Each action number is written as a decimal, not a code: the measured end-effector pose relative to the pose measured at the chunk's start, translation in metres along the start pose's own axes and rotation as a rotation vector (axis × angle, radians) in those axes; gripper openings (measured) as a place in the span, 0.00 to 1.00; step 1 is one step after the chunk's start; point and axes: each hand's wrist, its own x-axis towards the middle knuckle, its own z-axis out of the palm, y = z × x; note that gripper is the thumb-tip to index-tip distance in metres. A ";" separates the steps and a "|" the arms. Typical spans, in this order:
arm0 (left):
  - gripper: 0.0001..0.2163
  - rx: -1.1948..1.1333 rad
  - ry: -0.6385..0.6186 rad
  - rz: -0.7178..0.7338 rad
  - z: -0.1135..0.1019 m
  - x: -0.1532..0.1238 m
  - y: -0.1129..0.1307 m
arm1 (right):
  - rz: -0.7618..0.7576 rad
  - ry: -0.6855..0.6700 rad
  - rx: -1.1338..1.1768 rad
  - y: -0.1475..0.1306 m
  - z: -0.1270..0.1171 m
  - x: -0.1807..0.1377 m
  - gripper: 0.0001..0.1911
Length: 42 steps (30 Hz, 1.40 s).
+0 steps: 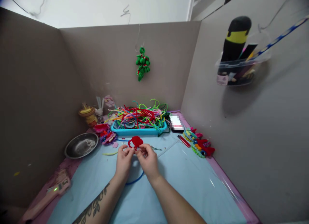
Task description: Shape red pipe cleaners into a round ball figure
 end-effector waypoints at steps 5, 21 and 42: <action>0.16 0.041 -0.051 0.038 0.003 -0.003 0.002 | 0.073 0.048 0.129 0.001 0.004 0.002 0.10; 0.14 -0.290 -0.184 -0.175 0.006 -0.005 0.004 | 0.096 -0.033 0.053 -0.004 0.002 0.003 0.06; 0.18 -0.196 -0.120 -0.226 0.004 0.000 0.003 | 0.142 -0.029 0.099 0.014 0.003 0.007 0.05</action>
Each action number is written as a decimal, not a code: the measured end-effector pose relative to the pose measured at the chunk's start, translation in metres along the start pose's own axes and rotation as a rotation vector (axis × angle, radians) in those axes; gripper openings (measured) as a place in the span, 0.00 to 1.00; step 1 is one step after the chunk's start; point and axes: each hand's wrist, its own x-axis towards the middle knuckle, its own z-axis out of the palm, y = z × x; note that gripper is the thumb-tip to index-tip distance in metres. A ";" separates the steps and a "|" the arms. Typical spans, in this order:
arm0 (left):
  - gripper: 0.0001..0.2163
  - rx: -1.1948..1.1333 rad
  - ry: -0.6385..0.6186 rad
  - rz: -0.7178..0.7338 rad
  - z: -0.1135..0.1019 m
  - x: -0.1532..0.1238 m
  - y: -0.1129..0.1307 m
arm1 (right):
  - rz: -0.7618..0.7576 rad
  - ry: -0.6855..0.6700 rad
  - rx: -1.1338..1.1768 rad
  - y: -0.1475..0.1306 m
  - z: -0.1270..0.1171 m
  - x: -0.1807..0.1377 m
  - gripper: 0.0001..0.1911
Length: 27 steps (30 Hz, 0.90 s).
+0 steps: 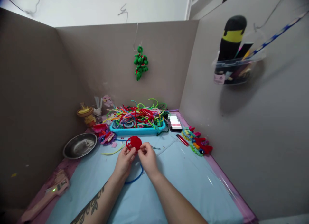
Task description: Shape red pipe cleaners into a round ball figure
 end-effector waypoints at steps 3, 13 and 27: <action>0.17 0.002 0.022 0.021 -0.001 0.003 0.000 | -0.017 -0.018 -0.039 0.005 0.001 -0.001 0.04; 0.16 -0.098 0.159 0.119 -0.010 0.010 -0.001 | -0.222 -0.041 -0.305 -0.012 0.003 -0.014 0.11; 0.17 -0.078 0.007 0.019 -0.001 0.000 0.003 | 0.057 0.050 -0.078 0.004 0.004 -0.001 0.06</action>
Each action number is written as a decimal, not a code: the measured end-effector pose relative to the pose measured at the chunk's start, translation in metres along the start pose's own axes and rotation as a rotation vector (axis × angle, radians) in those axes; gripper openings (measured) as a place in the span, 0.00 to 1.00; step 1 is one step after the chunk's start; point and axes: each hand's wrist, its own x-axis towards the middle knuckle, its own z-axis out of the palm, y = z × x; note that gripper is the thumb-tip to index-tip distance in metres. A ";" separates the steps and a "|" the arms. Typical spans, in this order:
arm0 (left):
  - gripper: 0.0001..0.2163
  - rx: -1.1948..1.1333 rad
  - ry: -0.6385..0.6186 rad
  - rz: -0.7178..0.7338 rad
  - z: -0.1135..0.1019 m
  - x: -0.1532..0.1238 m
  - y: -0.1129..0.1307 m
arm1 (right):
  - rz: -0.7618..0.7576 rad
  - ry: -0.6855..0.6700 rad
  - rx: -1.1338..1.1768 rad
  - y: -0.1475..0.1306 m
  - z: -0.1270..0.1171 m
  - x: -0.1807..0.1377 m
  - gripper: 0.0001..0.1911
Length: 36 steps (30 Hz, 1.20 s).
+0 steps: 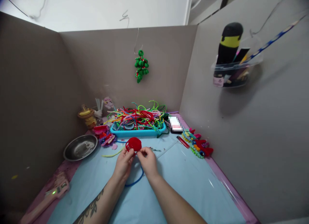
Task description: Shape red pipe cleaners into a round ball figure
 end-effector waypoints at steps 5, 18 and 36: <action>0.17 0.043 -0.006 0.016 0.001 0.001 -0.001 | 0.045 0.025 0.110 0.000 0.000 0.001 0.07; 0.15 0.042 0.083 0.162 -0.009 0.010 -0.005 | -0.080 -0.128 0.126 -0.011 0.000 -0.011 0.11; 0.15 0.037 0.078 0.167 -0.005 0.007 -0.002 | 0.036 -0.109 0.327 -0.006 0.004 -0.011 0.15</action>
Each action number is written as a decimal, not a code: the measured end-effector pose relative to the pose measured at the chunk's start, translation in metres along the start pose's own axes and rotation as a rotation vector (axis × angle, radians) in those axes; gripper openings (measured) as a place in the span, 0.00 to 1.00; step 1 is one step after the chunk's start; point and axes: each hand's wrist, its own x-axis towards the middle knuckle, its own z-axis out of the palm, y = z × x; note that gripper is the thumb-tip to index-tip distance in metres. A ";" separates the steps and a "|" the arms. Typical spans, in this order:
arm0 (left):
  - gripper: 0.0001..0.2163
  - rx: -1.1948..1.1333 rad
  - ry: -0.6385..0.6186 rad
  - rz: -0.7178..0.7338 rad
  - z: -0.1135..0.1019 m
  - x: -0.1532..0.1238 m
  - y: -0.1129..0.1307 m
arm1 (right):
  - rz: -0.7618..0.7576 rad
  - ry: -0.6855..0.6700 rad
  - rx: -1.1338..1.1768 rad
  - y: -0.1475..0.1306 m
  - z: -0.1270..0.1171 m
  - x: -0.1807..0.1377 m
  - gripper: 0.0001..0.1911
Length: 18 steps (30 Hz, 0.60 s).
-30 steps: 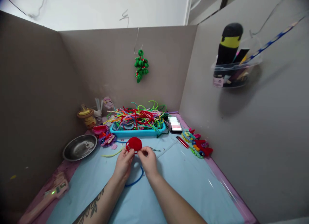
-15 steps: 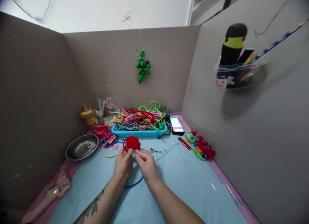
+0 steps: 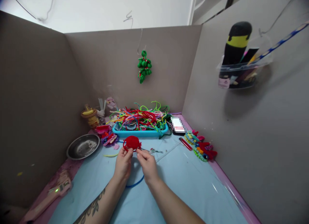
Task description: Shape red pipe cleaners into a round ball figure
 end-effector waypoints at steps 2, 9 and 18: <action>0.15 -0.010 0.006 -0.006 0.001 0.000 0.001 | 0.002 -0.029 0.002 0.001 0.000 -0.001 0.16; 0.16 -0.044 -0.018 -0.041 0.003 -0.002 0.003 | 0.117 0.014 0.097 0.005 0.004 -0.002 0.16; 0.16 -0.060 -0.011 -0.071 0.000 -0.001 -0.001 | 0.307 -0.011 0.396 0.000 0.009 -0.001 0.17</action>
